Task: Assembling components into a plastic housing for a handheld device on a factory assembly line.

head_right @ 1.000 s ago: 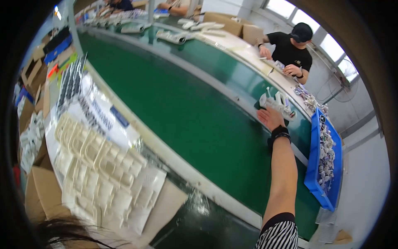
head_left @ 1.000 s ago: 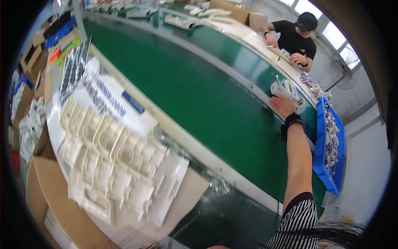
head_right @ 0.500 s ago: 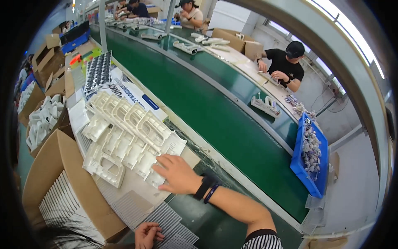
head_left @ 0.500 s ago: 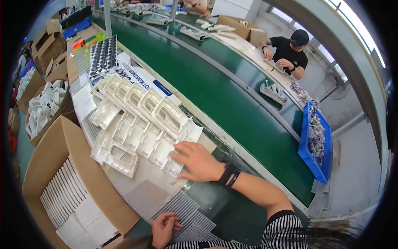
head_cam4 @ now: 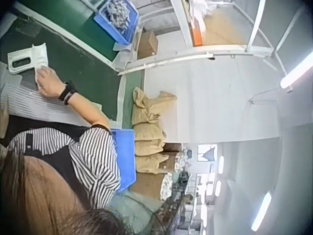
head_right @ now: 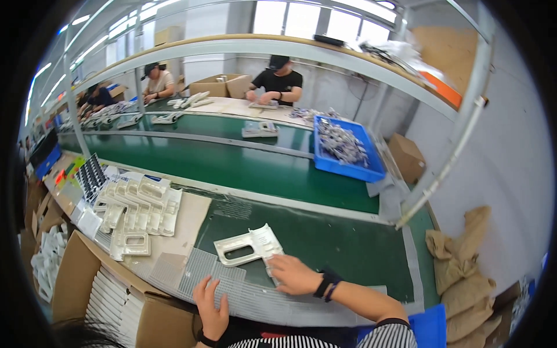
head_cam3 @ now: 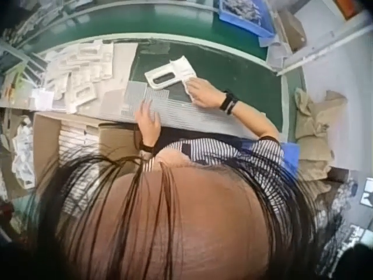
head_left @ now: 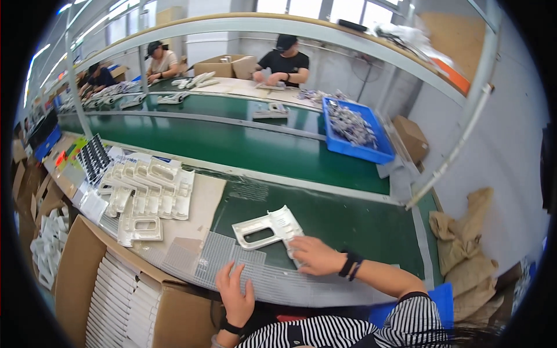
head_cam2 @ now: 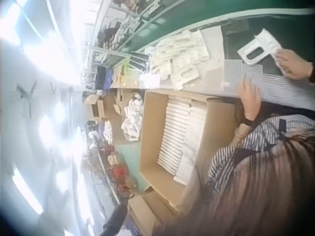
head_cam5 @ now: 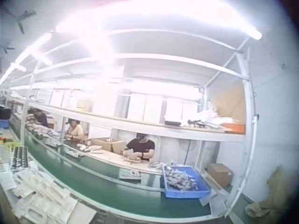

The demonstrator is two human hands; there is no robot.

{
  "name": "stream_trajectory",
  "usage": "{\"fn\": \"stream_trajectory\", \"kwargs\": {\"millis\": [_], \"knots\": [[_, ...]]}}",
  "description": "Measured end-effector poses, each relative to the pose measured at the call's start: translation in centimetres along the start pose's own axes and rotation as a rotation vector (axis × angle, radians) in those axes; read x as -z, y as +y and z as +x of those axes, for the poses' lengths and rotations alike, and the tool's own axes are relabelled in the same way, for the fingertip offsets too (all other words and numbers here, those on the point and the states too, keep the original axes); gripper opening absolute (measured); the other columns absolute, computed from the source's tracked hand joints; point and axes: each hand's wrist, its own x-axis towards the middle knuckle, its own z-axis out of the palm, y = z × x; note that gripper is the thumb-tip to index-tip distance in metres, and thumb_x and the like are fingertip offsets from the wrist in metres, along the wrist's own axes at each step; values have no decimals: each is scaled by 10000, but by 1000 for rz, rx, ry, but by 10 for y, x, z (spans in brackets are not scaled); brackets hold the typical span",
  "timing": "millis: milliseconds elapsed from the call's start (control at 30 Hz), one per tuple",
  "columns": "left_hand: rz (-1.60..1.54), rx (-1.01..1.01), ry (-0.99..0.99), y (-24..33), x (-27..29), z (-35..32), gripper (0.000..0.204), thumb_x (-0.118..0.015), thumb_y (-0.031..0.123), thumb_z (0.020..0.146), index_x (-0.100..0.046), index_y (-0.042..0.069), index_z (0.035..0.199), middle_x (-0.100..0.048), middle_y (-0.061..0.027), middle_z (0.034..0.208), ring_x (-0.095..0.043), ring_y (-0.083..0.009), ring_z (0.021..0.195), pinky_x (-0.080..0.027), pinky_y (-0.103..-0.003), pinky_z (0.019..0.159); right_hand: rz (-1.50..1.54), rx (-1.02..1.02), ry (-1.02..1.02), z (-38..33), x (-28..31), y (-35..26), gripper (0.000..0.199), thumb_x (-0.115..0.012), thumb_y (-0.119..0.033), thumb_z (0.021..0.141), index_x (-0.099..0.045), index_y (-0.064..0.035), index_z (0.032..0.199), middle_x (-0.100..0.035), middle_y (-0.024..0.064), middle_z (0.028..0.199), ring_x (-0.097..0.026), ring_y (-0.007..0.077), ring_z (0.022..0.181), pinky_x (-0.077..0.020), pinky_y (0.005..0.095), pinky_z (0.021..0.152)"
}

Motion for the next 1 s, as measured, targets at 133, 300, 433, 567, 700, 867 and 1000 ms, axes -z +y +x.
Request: {"fn": "stream_trajectory", "kwargs": {"millis": [133,300,433,567,700,867,1000], "knots": [[147,-207,-153,18,-22,4,561,-763,143,829,-586,47,1352,-506,-211,1450,-431,-411,1362,-301,-570,1129,-137,-263,22,-103,14,-17,429,-732,-189,809,-655,-35,1202,-488,217,1492,-404,403,1436,-353,520,1156],[198,-384,-539,32,-53,-5,554,-758,199,859,-584,62,1367,-500,-210,1464,-444,-390,1368,-298,-589,1138,50,-679,360,-225,53,-80,472,-696,-176,878,-613,-50,1325,-524,226,1450,-529,414,1312,-467,479,1058],[220,-259,-780,23,-68,-12,503,-700,145,904,-572,54,1382,-502,-221,1463,-472,-412,1339,-304,-567,1149,83,-1174,470,-340,84,-157,446,-716,-247,910,-627,-22,1284,-660,206,1248,-625,394,1147,-513,461,977],[390,-465,-485,-13,-82,-6,531,-661,92,922,-515,9,1426,-470,-265,1493,-438,-454,1379,-327,-514,1153,-94,-1620,428,-432,73,-235,419,-737,-286,886,-670,-30,1211,-701,202,1153,-659,396,1066,-530,468,928],[414,-511,-587,14,-96,21,490,-677,50,882,-567,-2,1357,-525,-238,1440,-488,-442,1318,-368,-520,1108,-36,-2141,130,-500,27,-296,402,-753,-337,853,-717,-50,1132,-729,189,1060,-678,391,1027,-541,484,889],[375,-496,-667,26,-111,36,286,-699,115,906,-641,-7,1158,-605,-195,1042,-563,-421,1018,-434,-512,895,467,-2164,61,-568,-96,-284,422,-720,-442,846,-752,-80,1062,-739,177,1053,-685,390,1034,-549,482,886],[497,-693,-694,47,-127,26,329,-762,305,933,-701,89,1172,-700,-86,921,-674,-249,753,-544,-363,624,374,-2039,-93,-583,-180,-230,346,-687,-368,856,-750,-66,1012,-738,182,1023,-692,403,991,-554,516,863]]}}
